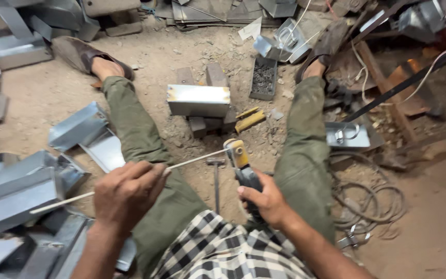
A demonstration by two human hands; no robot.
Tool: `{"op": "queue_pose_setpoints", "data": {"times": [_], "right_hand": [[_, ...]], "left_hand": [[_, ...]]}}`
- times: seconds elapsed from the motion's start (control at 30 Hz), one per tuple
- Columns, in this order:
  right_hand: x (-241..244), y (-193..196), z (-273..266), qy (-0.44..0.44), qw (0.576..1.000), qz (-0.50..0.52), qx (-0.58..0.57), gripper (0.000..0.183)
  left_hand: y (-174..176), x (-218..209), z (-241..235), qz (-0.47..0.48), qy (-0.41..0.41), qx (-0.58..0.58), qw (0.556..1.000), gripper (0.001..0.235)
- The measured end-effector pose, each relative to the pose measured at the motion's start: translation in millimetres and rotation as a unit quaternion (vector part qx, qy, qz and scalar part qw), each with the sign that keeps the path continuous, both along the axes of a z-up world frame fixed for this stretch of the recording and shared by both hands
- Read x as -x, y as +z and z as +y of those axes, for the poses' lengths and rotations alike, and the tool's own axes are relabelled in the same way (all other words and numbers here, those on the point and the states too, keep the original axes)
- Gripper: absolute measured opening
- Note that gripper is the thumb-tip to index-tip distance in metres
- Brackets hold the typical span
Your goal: The person welds metal pieces together by holding a component against an anvil and applying a welding rod using a handheld welding tool, then uses a hammer to knock off excess material and checks the joint.
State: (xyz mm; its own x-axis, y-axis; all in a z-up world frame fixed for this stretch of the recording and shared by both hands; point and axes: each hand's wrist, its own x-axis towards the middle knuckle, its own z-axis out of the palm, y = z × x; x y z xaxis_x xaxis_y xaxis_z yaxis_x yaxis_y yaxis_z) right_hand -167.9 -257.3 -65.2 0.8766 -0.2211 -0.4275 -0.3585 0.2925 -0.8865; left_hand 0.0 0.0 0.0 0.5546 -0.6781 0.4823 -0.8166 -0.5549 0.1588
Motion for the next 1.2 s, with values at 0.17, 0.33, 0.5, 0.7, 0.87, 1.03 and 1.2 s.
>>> {"op": "queue_pose_setpoints", "data": {"times": [0.17, 0.33, 0.5, 0.7, 0.87, 1.03, 1.2], "right_hand": [[13.8, 15.0, 15.9, 0.005, 0.993, -0.003, 0.121, 0.033], [18.5, 20.4, 19.1, -0.002, 0.987, -0.007, 0.158, 0.037], [28.0, 20.4, 0.9, 0.027, 0.983, -0.129, -0.130, 0.071], [46.6, 3.2, -38.4, 0.013, 0.958, -0.236, -0.165, 0.072], [82.3, 15.4, -98.0, -0.116, 0.964, -0.238, -0.010, 0.067], [117.7, 6.0, -115.9, -0.200, 0.942, -0.240, 0.123, 0.059], [123.4, -36.7, -103.8, -0.279, 0.930, -0.217, 0.098, 0.056]], "left_hand": [[1.9, 11.8, 5.9, -0.042, -0.012, 0.023, 0.999, 0.013], [5.0, 18.6, 6.5, -0.052, -0.031, 0.039, 0.997, 0.010], [10.2, 12.1, -8.8, -0.038, -0.053, 0.079, 0.995, 0.005], [11.4, 8.6, -47.1, -0.080, -0.068, 0.140, 0.985, 0.031], [-12.0, -6.9, -70.7, -0.042, -0.041, 0.157, 0.986, 0.052], [-45.1, -41.7, -100.0, 0.018, 0.025, 0.047, 0.998, 0.063], [-77.0, -110.8, -157.2, 0.059, 0.023, -0.114, 0.992, 0.081]]}}
